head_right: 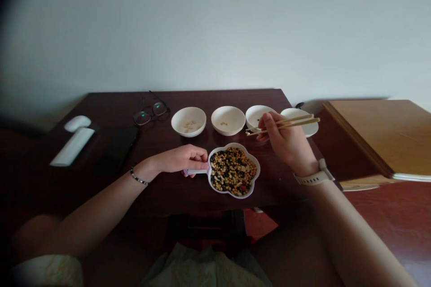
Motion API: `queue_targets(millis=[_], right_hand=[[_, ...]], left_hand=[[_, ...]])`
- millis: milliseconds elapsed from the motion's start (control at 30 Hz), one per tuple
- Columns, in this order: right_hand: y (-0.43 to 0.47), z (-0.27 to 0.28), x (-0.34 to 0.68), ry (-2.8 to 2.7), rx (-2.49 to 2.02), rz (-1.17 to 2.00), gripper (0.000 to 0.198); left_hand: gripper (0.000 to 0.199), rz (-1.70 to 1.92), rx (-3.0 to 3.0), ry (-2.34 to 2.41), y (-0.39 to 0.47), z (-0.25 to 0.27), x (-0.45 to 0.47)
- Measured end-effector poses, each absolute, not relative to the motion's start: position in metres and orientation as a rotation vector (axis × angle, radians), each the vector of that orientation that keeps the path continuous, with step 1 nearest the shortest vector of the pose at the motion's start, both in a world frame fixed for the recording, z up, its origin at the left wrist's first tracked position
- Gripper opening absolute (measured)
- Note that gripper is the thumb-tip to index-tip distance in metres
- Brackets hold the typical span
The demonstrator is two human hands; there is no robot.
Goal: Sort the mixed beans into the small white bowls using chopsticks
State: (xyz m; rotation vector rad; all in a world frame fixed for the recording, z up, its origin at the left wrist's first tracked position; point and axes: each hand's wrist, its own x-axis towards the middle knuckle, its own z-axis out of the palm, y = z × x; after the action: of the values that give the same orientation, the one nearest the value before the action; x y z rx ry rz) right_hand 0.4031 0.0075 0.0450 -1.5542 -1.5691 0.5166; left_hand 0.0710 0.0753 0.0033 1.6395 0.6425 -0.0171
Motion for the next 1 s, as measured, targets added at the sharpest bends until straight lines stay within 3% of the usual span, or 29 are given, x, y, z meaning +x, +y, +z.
queue_targets(millis=[167, 533, 800, 1000], right_hand=[[0.014, 0.035, 0.395, -1.751, -1.592, 0.298, 0.051], [0.022, 0.024, 0.391, -1.765, -1.632, 0.206, 0.053], [0.019, 0.031, 0.392, -1.648, -1.606, 0.304, 0.058], [0.021, 0.028, 0.393, -1.616, -1.511, 0.557, 0.056]], left_hand=[[0.043, -0.025, 1.639, 0.652, 0.076, 0.003, 0.072], [0.043, -0.021, 1.644, 0.635, 0.075, 0.004, 0.071], [0.043, -0.017, 1.648, 0.636, 0.075, 0.004, 0.071], [0.043, -0.021, 1.642, 0.641, 0.075, 0.005, 0.072]])
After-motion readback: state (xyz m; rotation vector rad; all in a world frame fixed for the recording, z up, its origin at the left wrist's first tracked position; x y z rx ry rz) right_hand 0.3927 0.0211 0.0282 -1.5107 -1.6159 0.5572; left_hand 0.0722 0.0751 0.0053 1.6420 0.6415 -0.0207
